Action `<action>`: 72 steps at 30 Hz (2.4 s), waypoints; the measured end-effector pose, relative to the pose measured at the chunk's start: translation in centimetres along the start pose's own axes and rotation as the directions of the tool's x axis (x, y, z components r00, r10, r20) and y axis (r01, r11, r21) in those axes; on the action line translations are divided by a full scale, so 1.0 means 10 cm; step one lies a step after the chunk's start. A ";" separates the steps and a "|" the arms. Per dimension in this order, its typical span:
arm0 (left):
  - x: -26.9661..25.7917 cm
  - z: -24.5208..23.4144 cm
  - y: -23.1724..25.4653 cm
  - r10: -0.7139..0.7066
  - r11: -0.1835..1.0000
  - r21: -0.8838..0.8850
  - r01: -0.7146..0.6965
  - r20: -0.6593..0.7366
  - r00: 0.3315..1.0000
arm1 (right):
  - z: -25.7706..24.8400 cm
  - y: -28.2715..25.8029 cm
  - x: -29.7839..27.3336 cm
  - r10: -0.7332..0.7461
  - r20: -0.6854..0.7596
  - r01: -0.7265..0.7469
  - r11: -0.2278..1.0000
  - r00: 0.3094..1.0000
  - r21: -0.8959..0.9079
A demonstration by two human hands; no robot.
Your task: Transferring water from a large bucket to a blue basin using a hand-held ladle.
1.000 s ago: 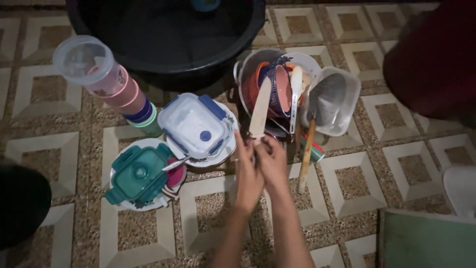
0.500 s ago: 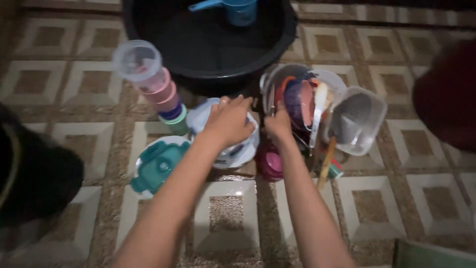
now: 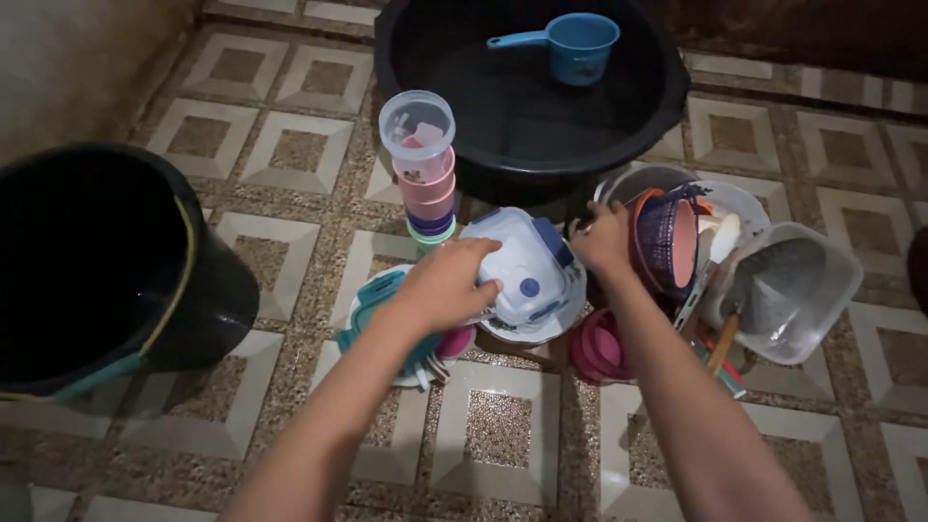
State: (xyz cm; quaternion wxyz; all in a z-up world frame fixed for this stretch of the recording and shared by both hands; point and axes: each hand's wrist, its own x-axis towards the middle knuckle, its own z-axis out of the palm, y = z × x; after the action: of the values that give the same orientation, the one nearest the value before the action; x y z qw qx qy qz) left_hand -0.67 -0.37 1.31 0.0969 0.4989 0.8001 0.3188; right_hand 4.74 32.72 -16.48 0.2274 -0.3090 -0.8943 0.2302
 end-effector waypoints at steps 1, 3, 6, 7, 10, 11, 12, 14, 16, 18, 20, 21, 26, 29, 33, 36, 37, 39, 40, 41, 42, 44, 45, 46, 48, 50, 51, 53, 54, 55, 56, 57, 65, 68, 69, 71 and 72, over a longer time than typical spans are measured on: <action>0.02 -0.07 0.02 -0.022 0.999 -0.022 0.023 0.031 0.999 | -0.09 -0.04 0.00 -0.020 0.019 0.020 1.000 1.000 -0.012; 0.15 -0.19 0.08 -0.009 0.998 -0.060 0.011 0.033 0.999 | -0.40 -0.20 0.09 -0.050 0.027 0.051 0.999 0.998 -0.021; 0.39 -0.34 0.20 0.024 0.991 -0.135 -0.022 0.014 1.000 | -1.02 -0.61 0.17 -0.075 0.038 0.076 0.997 0.996 -0.029; 0.47 -0.37 0.24 0.033 0.984 -0.175 -0.034 -0.006 0.999 | -1.25 -0.76 0.16 -0.071 0.051 0.073 0.997 0.996 -0.028; 0.68 -0.35 0.23 0.064 0.961 -0.267 -0.075 -0.049 0.997 | -1.63 -0.86 0.21 -0.151 0.068 0.155 0.986 0.986 -0.059; 0.77 -0.30 0.18 0.109 0.960 -0.254 -0.117 -0.046 0.993 | -1.79 -0.96 0.26 -0.140 0.023 0.141 0.988 0.990 -0.065; 0.86 -0.25 0.13 0.130 0.952 -0.273 -0.140 -0.057 0.990 | -1.97 -1.07 0.31 -0.199 0.026 0.201 0.976 0.980 -0.089; 1.01 -0.25 0.12 0.173 0.941 -0.286 -0.181 -0.055 0.983 | -2.24 -1.25 0.37 -0.242 0.012 0.241 0.963 0.970 -0.117; 1.06 -0.29 0.21 0.154 0.912 -0.376 -0.165 -0.059 0.986 | -2.44 -1.38 0.34 -0.246 0.043 0.250 0.957 0.968 -0.148; 1.23 -0.27 0.27 0.201 0.896 -0.387 -0.220 -0.090 0.976 | -2.67 -1.46 0.51 -0.251 0.028 0.252 0.949 0.967 -0.188; 1.29 -0.29 0.39 0.220 0.881 -0.403 -0.246 -0.110 0.969 | -2.77 -1.51 0.57 -0.252 0.040 0.254 0.943 0.967 -0.215; 1.32 -0.33 0.50 0.099 0.897 -0.426 -0.116 -0.062 0.993 | -2.79 -1.54 0.59 -0.267 0.062 0.274 0.933 0.962 -0.233; 1.53 0.22 0.16 -0.004 0.927 -0.368 -0.069 -0.195 0.981 | -2.37 -1.29 1.01 -0.316 0.140 0.341 0.914 0.938 -0.221; 1.59 0.48 -0.07 0.004 0.964 -0.250 -0.087 -0.313 0.950 | -1.80 -0.78 1.31 -0.360 0.097 0.370 0.921 0.928 -0.119; 1.96 0.69 -0.24 -0.131 0.990 -0.095 0.106 -0.305 0.943 | -1.25 -0.37 1.69 -0.269 -0.013 0.269 0.962 0.963 0.053; 2.31 0.83 -0.36 -0.235 0.971 -0.033 0.238 -0.342 0.910 | -0.98 -0.11 2.08 -0.150 -0.032 0.152 0.984 0.988 0.088; 2.42 0.85 -0.41 -0.284 0.954 -0.015 0.299 -0.369 0.885 | -0.88 -0.05 2.27 -0.114 -0.053 0.119 0.989 0.992 0.093; 2.64 0.93 -0.61 -0.301 0.934 0.058 0.353 -0.407 0.862 | -0.62 0.14 2.70 -0.105 -0.079 0.114 0.985 0.991 0.131; 2.72 0.96 -0.71 -0.303 0.910 0.134 0.392 -0.432 0.850 | -0.47 0.24 2.89 -0.076 -0.115 0.095 0.982 0.990 0.166; 2.74 1.01 -0.73 -0.325 0.901 0.131 0.414 -0.430 0.843 | -0.34 0.29 3.03 -0.080 -0.091 0.095 0.981 0.993 0.171; 2.75 1.04 -0.74 -0.296 0.867 0.216 0.449 -0.501 0.813 | -0.22 0.34 3.17 -0.098 -0.126 0.117 0.981 0.987 0.154; 2.83 1.09 -0.74 -0.267 0.820 0.298 0.489 -0.557 0.787 | -0.04 0.44 3.45 -0.108 -0.149 0.129 0.982 0.983 0.137; 2.87 1.11 -0.74 -0.308 0.788 0.280 0.548 -0.591 0.746 | 0.04 0.48 3.57 -0.126 -0.183 0.145 0.985 0.975 0.095; 2.88 1.13 -0.74 -0.346 0.753 0.261 0.604 -0.623 0.701 | 0.12 0.51 3.68 -0.145 -0.215 0.160 0.986 0.966 0.053; 2.94 1.10 -0.72 -0.404 0.721 0.249 0.647 -0.607 0.684 | 0.30 0.64 3.82 -0.131 -0.191 0.139 0.990 0.973 0.029; 2.95 1.03 -0.72 -0.442 0.686 0.238 0.687 -0.614 0.654 | 0.51 0.77 4.00 -0.136 -0.187 0.141 0.990 0.973 0.014; 2.95 1.01 -0.72 -0.449 0.696 0.223 0.683 -0.608 0.655 | 0.61 0.87 4.11 -0.099 -0.189 0.099 0.995 0.977 -0.009; 2.96 0.97 -0.72 -0.456 0.695 0.205 0.689 -0.615 0.643 | 0.75 0.90 4.28 -0.078 -0.188 0.075 0.997 0.979 -0.023; 2.96 0.98 -0.74 -0.439 0.700 0.217 0.680 -0.620 0.650 | 0.80 0.84 4.34 0.021 -0.120 -0.025 0.999 0.993 -0.032; 2.94 1.01 -0.74 -0.424 0.709 0.231 0.666 -0.616 0.664 | 0.82 0.84 4.33 0.129 -0.053 -0.132 0.990 0.990 -0.056; 2.96 1.02 -0.76 -0.428 0.704 0.228 0.673 -0.620 0.657 | 0.83 0.73 4.33 0.121 -0.047 -0.124 0.991 0.991 -0.054; 2.95 1.04 -0.77 -0.402 0.710 0.241 0.661 -0.632 0.663 | 0.81 0.68 4.26 0.203 -0.021 -0.203 0.977 0.979 -0.065; 3.00 1.01 -0.73 -0.490 0.715 0.216 0.665 -0.523 0.697 | 0.76 0.82 3.78 0.147 0.019 -0.147 0.988 0.989 0.039; 2.95 1.04 -0.71 -0.369 0.786 0.196 0.587 -0.613 0.699 | 0.35 0.33 3.40 0.367 0.175 -0.406 0.845 0.913 0.349; 2.94 0.99 -0.67 -0.375 0.804 0.166 0.572 -0.605 0.702 | 0.27 0.32 3.31 0.430 0.292 -0.519 0.689 0.854 0.506; 2.86 0.98 -0.65 -0.373 0.826 0.136 0.547 -0.594 0.712 | 0.11 0.31 3.08 0.461 0.406 -0.607 0.489 0.789 0.626; 2.81 1.04 -0.67 -0.284 0.870 0.155 0.468 -0.618 0.733 | 0.02 0.31 2.95 0.444 0.491 -0.645 0.323 0.750 0.693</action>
State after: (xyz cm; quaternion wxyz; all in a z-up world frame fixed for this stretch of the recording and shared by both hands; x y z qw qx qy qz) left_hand -14.31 26.07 -6.27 -0.1636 0.2127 0.9146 0.3026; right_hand -14.82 54.29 -10.58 0.1571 -0.4188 -0.5319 0.7191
